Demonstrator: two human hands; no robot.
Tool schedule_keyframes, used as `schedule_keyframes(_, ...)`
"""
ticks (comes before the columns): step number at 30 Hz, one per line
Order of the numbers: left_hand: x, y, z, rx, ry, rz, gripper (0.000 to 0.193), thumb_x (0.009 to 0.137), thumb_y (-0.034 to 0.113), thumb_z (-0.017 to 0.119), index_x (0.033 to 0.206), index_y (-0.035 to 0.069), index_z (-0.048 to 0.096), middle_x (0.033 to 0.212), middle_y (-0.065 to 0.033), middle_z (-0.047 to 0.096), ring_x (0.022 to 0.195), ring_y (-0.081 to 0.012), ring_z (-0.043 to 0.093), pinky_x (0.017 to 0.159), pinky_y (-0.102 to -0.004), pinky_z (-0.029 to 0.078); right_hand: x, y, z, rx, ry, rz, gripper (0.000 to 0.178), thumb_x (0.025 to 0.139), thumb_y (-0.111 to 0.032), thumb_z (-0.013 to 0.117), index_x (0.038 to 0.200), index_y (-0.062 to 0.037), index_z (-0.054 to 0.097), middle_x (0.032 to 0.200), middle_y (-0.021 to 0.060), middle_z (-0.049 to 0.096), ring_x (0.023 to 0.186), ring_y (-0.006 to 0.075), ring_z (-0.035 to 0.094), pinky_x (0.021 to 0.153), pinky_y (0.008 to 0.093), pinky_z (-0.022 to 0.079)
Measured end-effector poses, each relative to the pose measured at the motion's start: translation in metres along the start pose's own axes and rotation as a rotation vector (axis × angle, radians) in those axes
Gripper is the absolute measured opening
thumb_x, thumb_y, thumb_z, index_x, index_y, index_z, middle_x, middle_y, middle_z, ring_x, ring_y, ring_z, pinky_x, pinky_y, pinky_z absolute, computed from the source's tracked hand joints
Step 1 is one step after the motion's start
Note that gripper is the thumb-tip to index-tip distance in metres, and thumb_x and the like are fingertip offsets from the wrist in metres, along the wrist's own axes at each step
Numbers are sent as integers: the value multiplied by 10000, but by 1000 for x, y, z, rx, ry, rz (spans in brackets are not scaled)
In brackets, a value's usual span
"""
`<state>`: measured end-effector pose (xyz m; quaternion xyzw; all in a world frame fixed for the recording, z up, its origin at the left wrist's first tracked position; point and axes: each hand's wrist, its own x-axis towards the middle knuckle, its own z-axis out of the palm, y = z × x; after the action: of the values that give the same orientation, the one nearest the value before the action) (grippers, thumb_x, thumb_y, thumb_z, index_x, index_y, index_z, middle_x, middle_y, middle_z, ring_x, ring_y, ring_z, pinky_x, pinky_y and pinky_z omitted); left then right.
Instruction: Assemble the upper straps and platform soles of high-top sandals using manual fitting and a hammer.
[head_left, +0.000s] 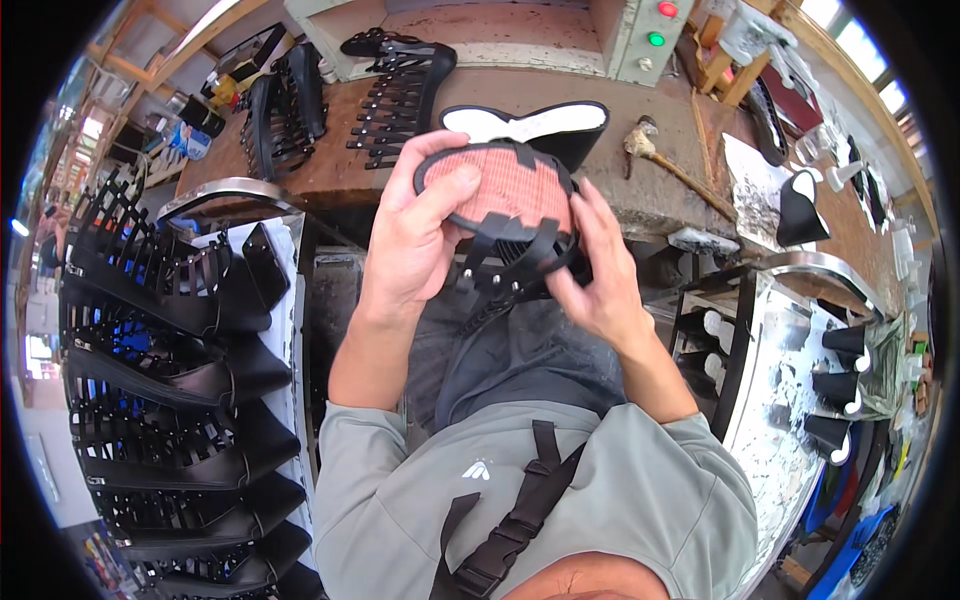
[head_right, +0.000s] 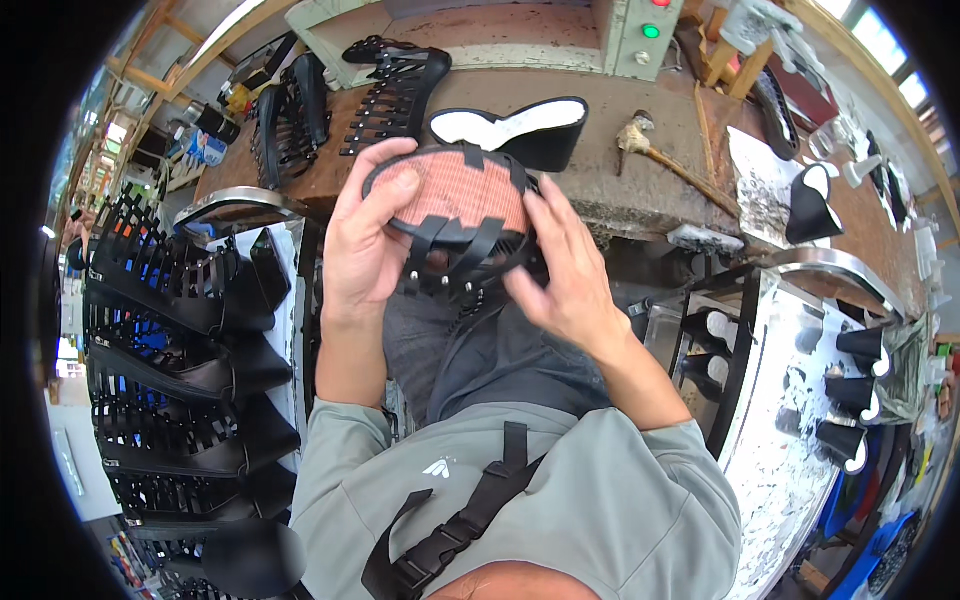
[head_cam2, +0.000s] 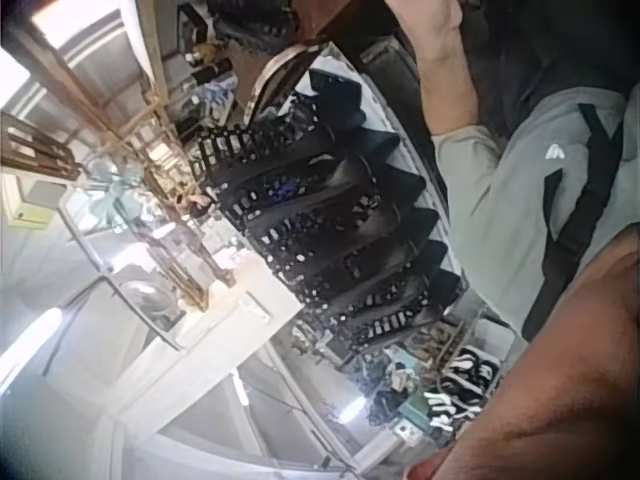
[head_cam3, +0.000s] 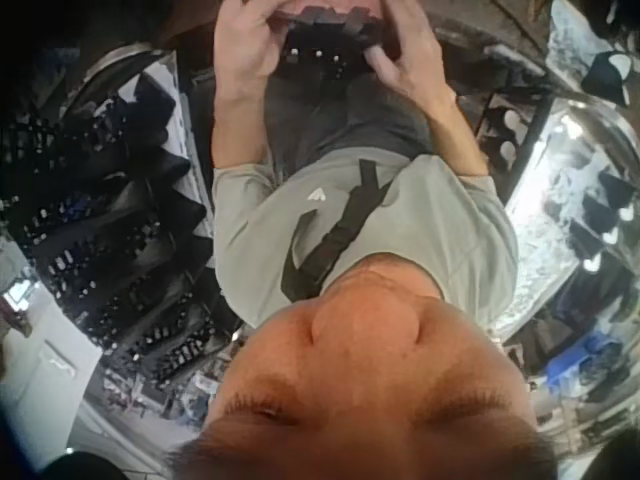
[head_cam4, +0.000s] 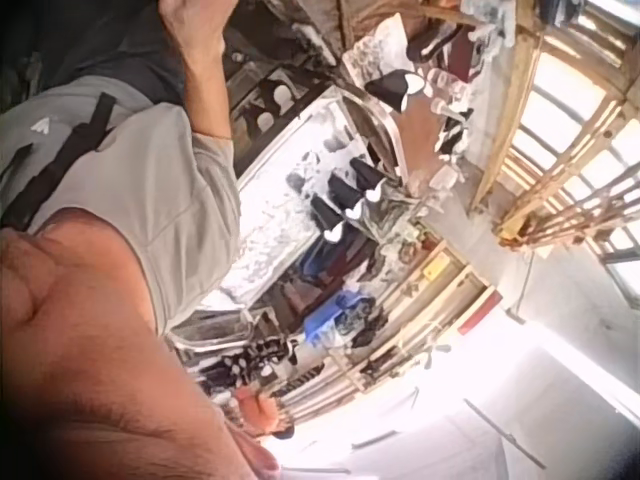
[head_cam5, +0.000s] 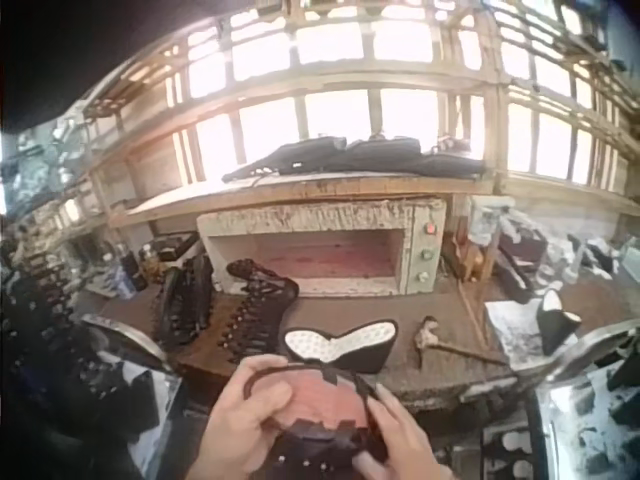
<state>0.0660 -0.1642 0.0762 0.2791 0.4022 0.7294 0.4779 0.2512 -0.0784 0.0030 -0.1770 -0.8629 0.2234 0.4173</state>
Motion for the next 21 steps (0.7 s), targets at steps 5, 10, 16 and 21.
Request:
schedule_keyframes(5, 30, 13, 10, -92, -340, 70, 551, 977, 470, 414, 1256, -3, 451, 1149, -144, 562, 1049, -257, 586, 899, -404, 502, 41, 29, -13, -47, 290, 226, 500, 670, 105, 570, 1155, -18, 542, 956, 159, 657, 868, 307, 664, 737, 371, 529)
schedule_keyframes(10, 126, -62, -88, 766, 204, -108, 626, 857, 494, 620, 1114, -74, 564, 1049, -180, 629, 1009, -270, 612, 868, -350, 482, 96, 127, -67, 848, 161, 767, 249, 902, -162, 583, 1083, 8, 559, 868, 118, 668, 732, 191, 676, 615, 317, 549)
schedule_keyframes(16, 175, -126, -114, 1193, 597, -47, 700, 728, 434, 744, 1136, -97, 541, 1087, -242, 630, 1031, -343, 616, 916, -397, 446, 68, 116, -68, 1075, -9, 1074, 165, 888, -192, 622, 1007, -81, 595, 788, 86, 665, 563, 229, 657, 452, 294, 555)
schedule_keyframes(21, 180, -119, -106, 633, 347, 309, 538, 743, 202, 757, 1193, -6, 546, 1075, -147, 592, 974, -242, 594, 863, -331, 462, 48, 72, -65, 924, -63, 995, 196, 910, -193, 606, 1038, -45, 601, 855, 21, 628, 771, 124, 620, 617, 240, 511)
